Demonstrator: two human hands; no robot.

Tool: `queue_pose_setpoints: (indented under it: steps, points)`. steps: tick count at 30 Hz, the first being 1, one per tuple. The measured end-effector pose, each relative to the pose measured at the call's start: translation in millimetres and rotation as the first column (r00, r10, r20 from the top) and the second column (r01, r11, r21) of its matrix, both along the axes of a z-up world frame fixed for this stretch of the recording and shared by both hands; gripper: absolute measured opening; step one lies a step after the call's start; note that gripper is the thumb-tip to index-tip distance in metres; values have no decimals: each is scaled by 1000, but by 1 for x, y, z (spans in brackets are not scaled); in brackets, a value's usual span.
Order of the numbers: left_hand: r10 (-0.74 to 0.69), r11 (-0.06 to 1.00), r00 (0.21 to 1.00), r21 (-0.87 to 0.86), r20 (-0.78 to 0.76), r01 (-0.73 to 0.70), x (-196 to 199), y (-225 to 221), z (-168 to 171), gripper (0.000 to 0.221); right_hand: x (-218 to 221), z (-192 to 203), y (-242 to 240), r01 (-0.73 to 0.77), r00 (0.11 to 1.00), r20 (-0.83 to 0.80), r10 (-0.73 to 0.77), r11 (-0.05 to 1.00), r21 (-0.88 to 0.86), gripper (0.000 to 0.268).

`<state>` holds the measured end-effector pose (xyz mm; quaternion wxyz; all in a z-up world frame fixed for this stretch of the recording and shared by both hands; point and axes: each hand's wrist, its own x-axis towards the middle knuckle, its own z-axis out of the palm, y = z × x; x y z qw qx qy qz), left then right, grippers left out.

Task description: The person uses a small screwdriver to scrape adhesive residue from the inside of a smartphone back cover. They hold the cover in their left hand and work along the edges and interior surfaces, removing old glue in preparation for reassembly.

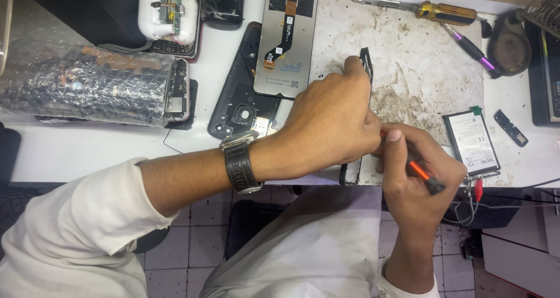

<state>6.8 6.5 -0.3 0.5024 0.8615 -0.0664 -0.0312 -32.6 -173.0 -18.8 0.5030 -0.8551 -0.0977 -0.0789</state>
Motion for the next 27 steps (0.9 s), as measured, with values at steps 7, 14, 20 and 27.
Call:
queue_pose_setpoints:
  steps: [7, 14, 20, 27]
  points:
    - [14, 998, 1000, 58, 19, -15, 1, -2, 5, 63, 3, 7, 0, 13, 1000, -26, -15, 998, -65, 17]
    - [-9, 999, 996, 40, -92, 13, 1, -3, 14, 60, 5, 8, -5, -31, 999, 22, 33, 993, -115, 15]
    - [-1, 998, 998, 55, -67, 5, 2, -3, 9, 53, 4, 5, -8, -53, 999, 5, 54, 990, -131, 15]
    - [9, 999, 998, 48, -55, -7, 1, -3, 4, 48, 2, 3, -5, -31, 999, 20, 33, 992, -125, 15]
